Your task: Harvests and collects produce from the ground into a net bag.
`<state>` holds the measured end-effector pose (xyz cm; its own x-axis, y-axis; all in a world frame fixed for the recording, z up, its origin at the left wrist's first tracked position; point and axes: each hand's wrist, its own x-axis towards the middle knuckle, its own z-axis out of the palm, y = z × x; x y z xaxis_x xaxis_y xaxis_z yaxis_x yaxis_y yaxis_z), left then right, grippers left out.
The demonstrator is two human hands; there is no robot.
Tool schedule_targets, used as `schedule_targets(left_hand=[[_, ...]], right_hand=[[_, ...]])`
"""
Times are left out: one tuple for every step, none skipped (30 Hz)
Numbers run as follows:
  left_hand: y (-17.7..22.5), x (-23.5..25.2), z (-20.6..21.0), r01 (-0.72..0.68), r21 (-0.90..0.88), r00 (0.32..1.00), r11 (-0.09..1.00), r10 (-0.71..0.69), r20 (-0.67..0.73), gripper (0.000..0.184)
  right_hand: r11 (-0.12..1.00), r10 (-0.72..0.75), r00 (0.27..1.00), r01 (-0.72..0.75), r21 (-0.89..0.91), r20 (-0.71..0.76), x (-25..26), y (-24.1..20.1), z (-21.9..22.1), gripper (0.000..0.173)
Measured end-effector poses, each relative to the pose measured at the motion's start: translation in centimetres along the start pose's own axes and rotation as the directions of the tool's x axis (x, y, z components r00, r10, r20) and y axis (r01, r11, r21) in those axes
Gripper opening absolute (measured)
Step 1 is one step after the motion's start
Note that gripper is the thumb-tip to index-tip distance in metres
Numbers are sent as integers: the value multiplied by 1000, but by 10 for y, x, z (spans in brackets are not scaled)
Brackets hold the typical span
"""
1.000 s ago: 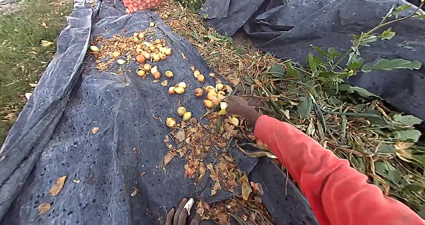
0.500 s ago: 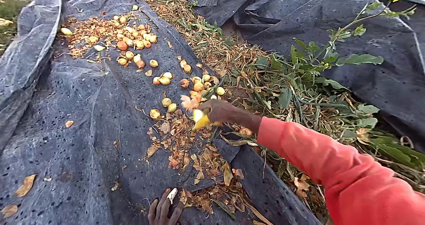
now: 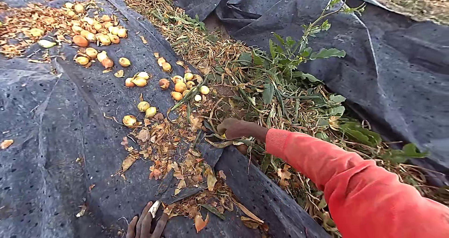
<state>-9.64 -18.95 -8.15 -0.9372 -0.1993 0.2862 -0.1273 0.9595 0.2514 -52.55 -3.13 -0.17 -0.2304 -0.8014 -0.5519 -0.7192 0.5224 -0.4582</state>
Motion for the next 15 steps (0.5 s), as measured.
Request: schedule_targets(left_hand=[[0,0,-1,1,-5,1000,1000,-1,9,95],[0,0,-1,-1,-10,1000,1000,1,9,95],[0,0,-1,-7,-12,1000,1000,7,2,94],[0,0,-1,-11,-9,1000,1000,11,-4,93],[0,0,-1,-15,-9,1000,1000,15,-7,93],[-1,1,-2,-18,-7,1000,1000,18,-8,93],[-1,1,-3,-18,-2,1000,1000,18,-6,93],[-2,1,-3,-18,1,1000,1000,18,-2,94],[-3,1,-2,-22,-3,1000,1000,22,-13,93],[-3,1,-1,-27,-6,999,1000,27,-22,93],[-4,1,0,-32,-3,999,999,32,-25,93],[-4,1,0,-30,-3,999,1000,30,-25,93],[-4,1,0,-21,-4,1000,1000,21,-23,93],[-4,1,0,-10,-6,1000,1000,10,-17,94],[-3,0,-1,-5,-13,1000,1000,5,-8,97]], right_hand=[[999,14,1000,-14,41,10,-6,0,-2,16],[997,26,1000,-27,79,15,-14,3,-3,14],[994,25,1000,-25,106,4,-24,7,-2,11],[994,30,999,-31,104,10,-37,10,-1,9],[997,45,998,-47,64,34,-52,8,-2,9],[998,70,995,-70,2,73,-67,3,-4,14],[992,111,988,-104,-73,107,-82,-1,-3,20],[974,181,975,-160,-157,127,-96,-3,1,25],[941,286,948,-249,-229,143,-108,-3,6,33],[897,392,911,-348,-273,126,-118,2,13,38],[845,489,870,-453,-285,67,-126,10,19,40],[787,563,826,-550,-278,-41,-132,15,22,39],[739,603,778,-629,-243,-177,-135,15,20,40],[718,600,736,-668,-193,-314,-136,12,17,42],[734,557,712,-663,-147,-427,-136,5,13,43]])
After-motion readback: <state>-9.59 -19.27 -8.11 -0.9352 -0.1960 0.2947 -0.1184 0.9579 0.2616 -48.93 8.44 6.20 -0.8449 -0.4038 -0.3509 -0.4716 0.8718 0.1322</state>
